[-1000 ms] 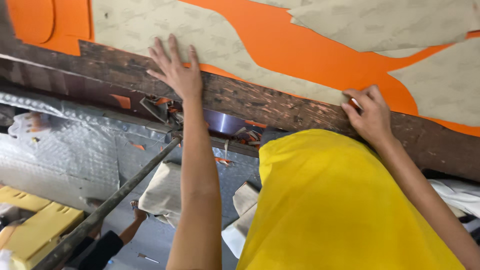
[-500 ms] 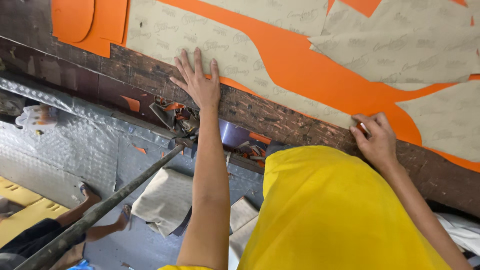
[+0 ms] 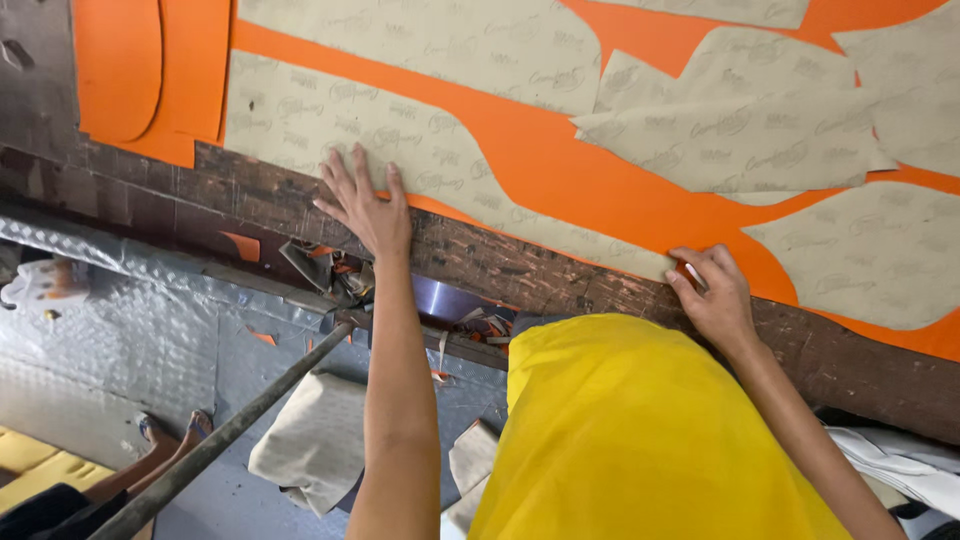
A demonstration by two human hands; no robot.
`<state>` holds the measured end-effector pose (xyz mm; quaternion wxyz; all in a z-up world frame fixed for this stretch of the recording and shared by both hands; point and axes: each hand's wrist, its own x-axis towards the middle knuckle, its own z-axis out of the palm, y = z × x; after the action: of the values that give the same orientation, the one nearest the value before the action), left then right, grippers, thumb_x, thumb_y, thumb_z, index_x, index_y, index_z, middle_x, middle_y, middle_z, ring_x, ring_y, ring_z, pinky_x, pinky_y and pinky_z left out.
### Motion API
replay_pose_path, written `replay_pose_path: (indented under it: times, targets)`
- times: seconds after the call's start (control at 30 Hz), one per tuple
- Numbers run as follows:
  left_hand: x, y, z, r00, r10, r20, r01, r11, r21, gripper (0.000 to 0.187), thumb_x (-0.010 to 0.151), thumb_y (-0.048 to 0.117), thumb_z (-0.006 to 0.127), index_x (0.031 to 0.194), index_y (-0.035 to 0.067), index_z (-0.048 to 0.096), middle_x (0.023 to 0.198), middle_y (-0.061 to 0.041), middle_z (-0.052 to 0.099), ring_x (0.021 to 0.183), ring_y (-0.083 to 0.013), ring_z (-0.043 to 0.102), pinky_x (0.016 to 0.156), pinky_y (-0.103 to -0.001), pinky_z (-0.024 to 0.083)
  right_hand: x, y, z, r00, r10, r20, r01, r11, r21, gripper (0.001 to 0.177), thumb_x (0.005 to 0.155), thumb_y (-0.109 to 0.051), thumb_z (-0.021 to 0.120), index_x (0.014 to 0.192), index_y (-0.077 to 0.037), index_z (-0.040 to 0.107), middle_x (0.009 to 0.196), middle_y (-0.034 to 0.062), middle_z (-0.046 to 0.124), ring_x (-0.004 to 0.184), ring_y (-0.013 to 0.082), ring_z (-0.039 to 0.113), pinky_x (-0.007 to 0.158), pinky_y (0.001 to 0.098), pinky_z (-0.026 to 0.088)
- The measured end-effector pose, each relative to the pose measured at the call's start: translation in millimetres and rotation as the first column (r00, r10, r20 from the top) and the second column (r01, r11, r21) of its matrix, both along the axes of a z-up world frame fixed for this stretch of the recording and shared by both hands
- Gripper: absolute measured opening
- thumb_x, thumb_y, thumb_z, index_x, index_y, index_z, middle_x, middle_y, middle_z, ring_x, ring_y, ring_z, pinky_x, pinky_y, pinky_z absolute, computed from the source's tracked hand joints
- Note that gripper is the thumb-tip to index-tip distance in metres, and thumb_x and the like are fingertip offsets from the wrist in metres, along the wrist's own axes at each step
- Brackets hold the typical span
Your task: The person traces multiple paper templates onto a sheet of orange material using a white marker, moving the templates to different positions and flattening the material by hand.
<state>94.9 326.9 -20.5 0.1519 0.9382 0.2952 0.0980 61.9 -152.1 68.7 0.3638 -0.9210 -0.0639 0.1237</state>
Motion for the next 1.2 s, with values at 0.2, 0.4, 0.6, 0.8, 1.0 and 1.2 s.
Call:
replay_pose_path:
  times: [0.2, 0.4, 0.6, 0.8, 1.0, 1.2]
  targets:
    - [22, -27, -2, 0.979, -0.110, 0.173, 0.109, 0.994, 0.014, 0.049, 0.105, 0.030, 0.068, 0.151, 0.019, 0.056, 0.167, -0.014, 0.035, 0.157, -0.0358, 0.023, 0.126, -0.067, 0.004, 12, -7, 2, 0.988, -0.148, 0.036, 0.148, 0.989, 0.003, 0.026, 0.098, -0.010, 0.073, 0.123, -0.003, 0.071, 0.097, 0.0141, 0.059, 0.090, 0.0301, 0.060, 0.081, 0.0407, 0.049]
    - [74, -150, 26, 0.829, -0.435, 0.353, 0.535, 0.800, -0.271, 0.039, 0.100, 0.014, 0.067, 0.138, 0.013, 0.061, 0.144, -0.010, 0.057, 0.139, -0.0329, 0.052, 0.119, -0.053, 0.043, 63, -52, -22, 0.911, -0.258, 0.321, 0.307, 0.945, -0.111, 0.023, 0.097, -0.003, 0.077, 0.119, 0.001, 0.070, 0.112, 0.0205, 0.061, 0.105, 0.0394, 0.061, 0.091, 0.0488, 0.049]
    - [103, -236, 59, 0.774, -0.602, 0.197, 0.629, 0.767, -0.127, 0.048, 0.081, 0.022, 0.078, 0.124, 0.007, 0.067, 0.120, -0.012, 0.060, 0.115, -0.0333, 0.052, 0.090, -0.050, 0.038, 123, -111, -28, 0.823, -0.368, 0.434, 0.478, 0.861, -0.177, 0.050, 0.083, -0.002, 0.082, 0.126, 0.008, 0.059, 0.109, 0.0300, 0.051, 0.098, 0.0441, 0.058, 0.079, 0.0525, 0.050]
    - [109, -238, 56, 0.777, -0.627, 0.059, 0.620, 0.747, -0.240, 0.020, 0.090, 0.020, 0.074, 0.109, 0.017, 0.070, 0.108, -0.005, 0.061, 0.110, -0.0280, 0.055, 0.089, -0.048, 0.040, 131, -121, -40, 0.860, -0.435, 0.268, 0.474, 0.875, -0.100, 0.031, 0.094, -0.007, 0.081, 0.117, 0.002, 0.063, 0.103, 0.0121, 0.065, 0.086, 0.0257, 0.062, 0.079, 0.0403, 0.051]
    - [92, -195, 85, 0.767, -0.640, -0.034, 0.583, 0.719, -0.378, 0.019, 0.091, 0.022, 0.074, 0.108, 0.014, 0.069, 0.101, -0.005, 0.069, 0.103, -0.0284, 0.061, 0.087, -0.052, 0.041, 79, -109, -9, 0.843, -0.535, -0.064, 0.536, 0.844, 0.014, 0.024, 0.097, -0.013, 0.081, 0.103, -0.001, 0.062, 0.088, 0.0052, 0.058, 0.077, 0.0140, 0.052, 0.068, 0.0329, 0.044]
    - [81, -149, 80, 0.764, -0.623, -0.168, 0.575, 0.775, -0.263, 0.027, 0.088, 0.021, 0.077, 0.114, 0.017, 0.070, 0.111, -0.008, 0.067, 0.111, -0.0318, 0.059, 0.092, -0.053, 0.042, 21, -43, -20, 0.885, -0.458, -0.090, 0.458, 0.889, -0.016, 0.031, 0.091, -0.013, 0.083, 0.106, 0.000, 0.059, 0.083, 0.0099, 0.060, 0.072, 0.0195, 0.056, 0.067, 0.0343, 0.046]
